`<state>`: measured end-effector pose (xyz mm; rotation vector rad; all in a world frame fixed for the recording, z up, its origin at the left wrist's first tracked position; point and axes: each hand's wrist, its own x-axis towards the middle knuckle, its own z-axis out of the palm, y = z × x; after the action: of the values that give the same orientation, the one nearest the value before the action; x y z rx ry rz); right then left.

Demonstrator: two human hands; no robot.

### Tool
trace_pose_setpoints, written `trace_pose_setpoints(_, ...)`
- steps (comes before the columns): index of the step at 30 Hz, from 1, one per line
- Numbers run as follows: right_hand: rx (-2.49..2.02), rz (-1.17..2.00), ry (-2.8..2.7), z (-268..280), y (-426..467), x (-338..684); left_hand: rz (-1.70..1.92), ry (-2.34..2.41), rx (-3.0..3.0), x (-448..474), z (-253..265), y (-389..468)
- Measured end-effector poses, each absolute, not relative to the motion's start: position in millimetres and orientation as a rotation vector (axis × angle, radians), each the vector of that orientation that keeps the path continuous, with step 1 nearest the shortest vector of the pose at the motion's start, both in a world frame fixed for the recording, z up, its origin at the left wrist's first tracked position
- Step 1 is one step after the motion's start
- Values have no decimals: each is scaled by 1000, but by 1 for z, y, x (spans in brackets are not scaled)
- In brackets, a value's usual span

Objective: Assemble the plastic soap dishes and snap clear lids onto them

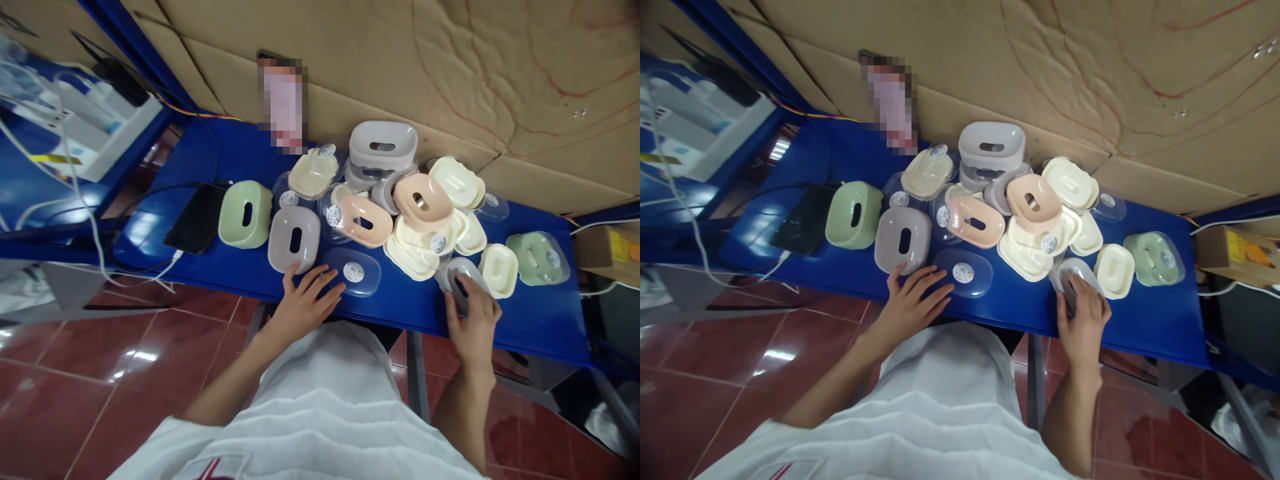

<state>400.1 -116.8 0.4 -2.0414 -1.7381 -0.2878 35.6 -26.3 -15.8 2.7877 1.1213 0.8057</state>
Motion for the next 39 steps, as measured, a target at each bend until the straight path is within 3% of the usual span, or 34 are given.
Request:
trace_pose_setpoints(6, -1760, -245, -2005, 17, -76, 368, 925, 1184, 2781, 29, -20, -29)
trace_pose_setpoints(17, -1785, -528, -2141, 4, -13, 366, 1001, 1284, 2744, 37, -25, -26)
trace_pose_setpoints(27, -1664, -237, -1931, 27, -19, 363, 841, 1207, 2752, 59, -13, -16)
trace_pose_setpoints(35, -1055, -141, -2437, 24, -49, 315, 1216, 1061, 2726, 56, -23, -22)
trace_pose_setpoints(39, -925, -70, -2590, 15, -54, 309, 1128, 886, 2819, 47, -19, -24)
